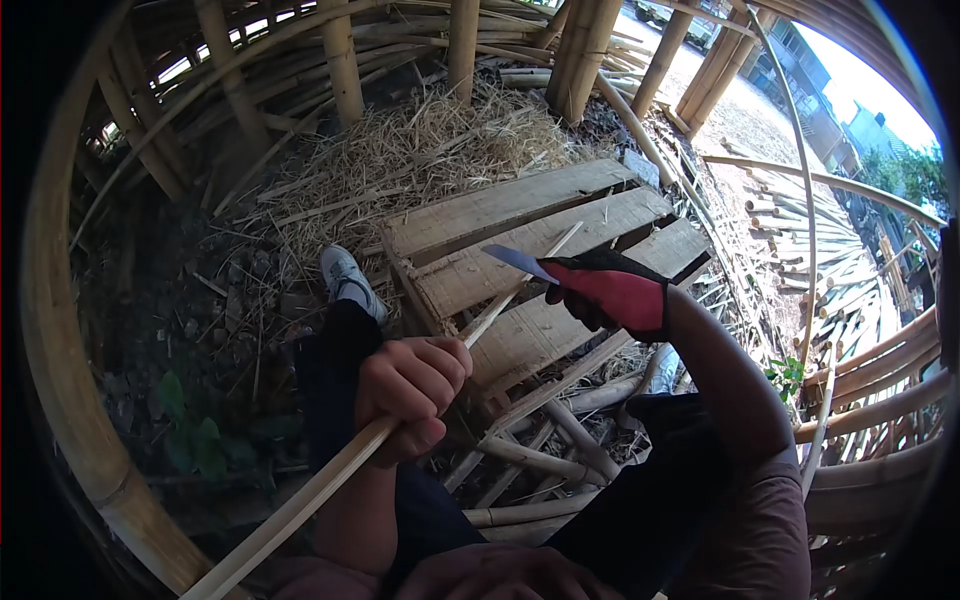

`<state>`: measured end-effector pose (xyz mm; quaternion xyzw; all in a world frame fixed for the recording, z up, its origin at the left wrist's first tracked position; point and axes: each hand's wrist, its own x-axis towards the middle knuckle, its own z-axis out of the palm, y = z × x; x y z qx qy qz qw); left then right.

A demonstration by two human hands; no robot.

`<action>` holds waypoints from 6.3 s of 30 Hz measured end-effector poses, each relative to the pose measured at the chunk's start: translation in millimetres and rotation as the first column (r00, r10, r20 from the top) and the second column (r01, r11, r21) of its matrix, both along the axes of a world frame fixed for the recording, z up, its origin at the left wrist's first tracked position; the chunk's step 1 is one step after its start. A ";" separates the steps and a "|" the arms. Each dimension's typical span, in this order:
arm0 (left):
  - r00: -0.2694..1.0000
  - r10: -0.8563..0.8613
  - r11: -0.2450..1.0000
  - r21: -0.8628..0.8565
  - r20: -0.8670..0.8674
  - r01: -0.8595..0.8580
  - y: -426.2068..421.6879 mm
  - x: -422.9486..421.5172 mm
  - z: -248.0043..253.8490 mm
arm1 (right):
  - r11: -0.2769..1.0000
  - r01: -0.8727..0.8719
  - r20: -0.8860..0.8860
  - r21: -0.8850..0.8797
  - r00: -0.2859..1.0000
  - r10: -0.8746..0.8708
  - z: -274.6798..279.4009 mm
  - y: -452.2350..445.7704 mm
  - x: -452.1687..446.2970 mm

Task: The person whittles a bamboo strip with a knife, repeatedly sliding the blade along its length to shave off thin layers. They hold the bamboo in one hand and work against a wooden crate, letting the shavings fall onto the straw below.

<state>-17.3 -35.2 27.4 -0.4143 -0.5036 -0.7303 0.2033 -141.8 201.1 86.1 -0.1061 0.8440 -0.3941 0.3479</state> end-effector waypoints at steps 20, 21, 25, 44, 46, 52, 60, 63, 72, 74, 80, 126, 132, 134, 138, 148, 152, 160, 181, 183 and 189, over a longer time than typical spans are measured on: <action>0.995 -0.038 0.994 -0.105 -0.097 0.028 11.4 3.4 -0.6 | 0.975 -0.044 -0.054 0.218 0.997 0.057 0.7 -22.2 -6.0; 0.996 -0.019 0.996 -0.094 -0.087 0.011 10.8 3.2 1.4 | 0.957 0.074 -0.119 0.280 0.992 -0.042 4.5 -22.7 -7.5; 0.998 -0.010 0.995 -0.102 -0.061 0.003 0.4 2.9 -3.2 | 0.916 -0.033 -0.434 0.400 0.873 0.221 -13.4 -31.2 13.3; 0.974 0.197 0.959 0.185 0.115 -0.216 23.7 13.3 -7.3 | 0.835 0.282 -0.580 0.472 0.813 0.054 -25.5 -34.2 -10.9; 0.972 0.199 0.953 0.206 0.125 -0.222 20.9 12.8 -10.0 | 0.809 0.334 -0.632 0.484 0.773 0.059 -43.2 -18.0 -45.2; 0.975 0.181 0.948 0.241 0.127 -0.207 17.4 8.9 -12.3 | 0.849 0.318 -0.629 0.422 0.777 0.022 -37.4 -41.7 -16.0; 0.974 0.188 0.949 0.234 0.122 -0.213 16.8 12.2 -12.7 | 0.828 0.361 -0.660 0.428 0.751 0.014 -44.9 -36.0 -34.9; 0.973 0.195 0.947 0.233 0.125 -0.220 16.6 12.9 -12.9 | 0.842 0.348 -0.610 0.412 0.792 -0.029 -62.5 -20.8 -65.9; 0.973 0.204 0.945 0.239 0.108 -0.224 18.2 11.4 -13.2 | 0.832 0.364 -0.632 0.419 0.774 -0.021 -52.3 -26.4 -51.4; 0.974 0.201 0.946 0.239 0.106 -0.221 18.6 12.2 -13.6 | 0.835 0.394 -0.699 0.385 0.715 -0.015 -51.9 -29.9 -40.7; 0.972 0.206 0.945 0.235 0.114 -0.227 17.3 10.6 -14.9 | 0.837 0.339 -0.621 0.429 0.784 0.001 -50.3 -23.6 -43.0; 0.969 0.219 0.961 0.146 0.111 -0.234 31.9 9.7 -12.3 | 0.864 0.261 -0.593 0.431 0.803 0.053 -30.7 -40.5 -0.4; 0.972 0.213 0.961 0.157 0.102 -0.227 30.4 7.4 -12.8 | 0.846 0.323 -0.631 0.423 0.776 0.020 -31.7 -38.5 -7.1; 0.970 0.219 0.959 0.157 0.104 -0.234 28.4 7.0 -14.5 | 0.880 0.273 -0.674 0.390 0.735 0.070 -39.6 -44.1 1.9; 0.969 0.223 0.960 0.149 0.104 -0.237 28.4 7.0 -13.3 | 0.847 0.313 -0.655 0.431 0.753 0.055 -33.1 -37.5 -12.8; 0.968 0.225 0.960 0.142 0.112 -0.240 31.0 9.2 -14.1 | 0.869 0.309 -0.706 0.387 0.705 0.064 -33.7 -40.5 3.7; 0.966 0.228 0.956 0.160 0.122 -0.245 29.5 9.8 -17.9 | 0.897 0.121 -0.653 0.425 0.727 0.211 -22.0 -56.0 50.2; 0.964 0.239 0.955 0.152 0.115 -0.255 28.6 7.7 -12.8 | 0.883 0.247 -0.690 0.400 0.715 0.113 -27.5 -48.7 22.4; 0.980 0.155 0.969 0.175 0.128 -0.176 16.6 6.6 -14.2 | 0.866 0.242 -0.583 0.438 0.810 0.068 -27.0 -50.1 16.0; 0.981 0.153 0.971 0.165 0.121 -0.172 16.8 7.4 -14.9 | 0.859 0.241 -0.584 0.452 0.807 0.081 -26.8 -47.3 7.9; 0.996 0.070 0.993 0.092 0.053 -0.074 11.1 1.6 -9.8 | 0.803 0.441 -0.685 0.400 0.726 -0.057 -62.9 -17.0 -69.3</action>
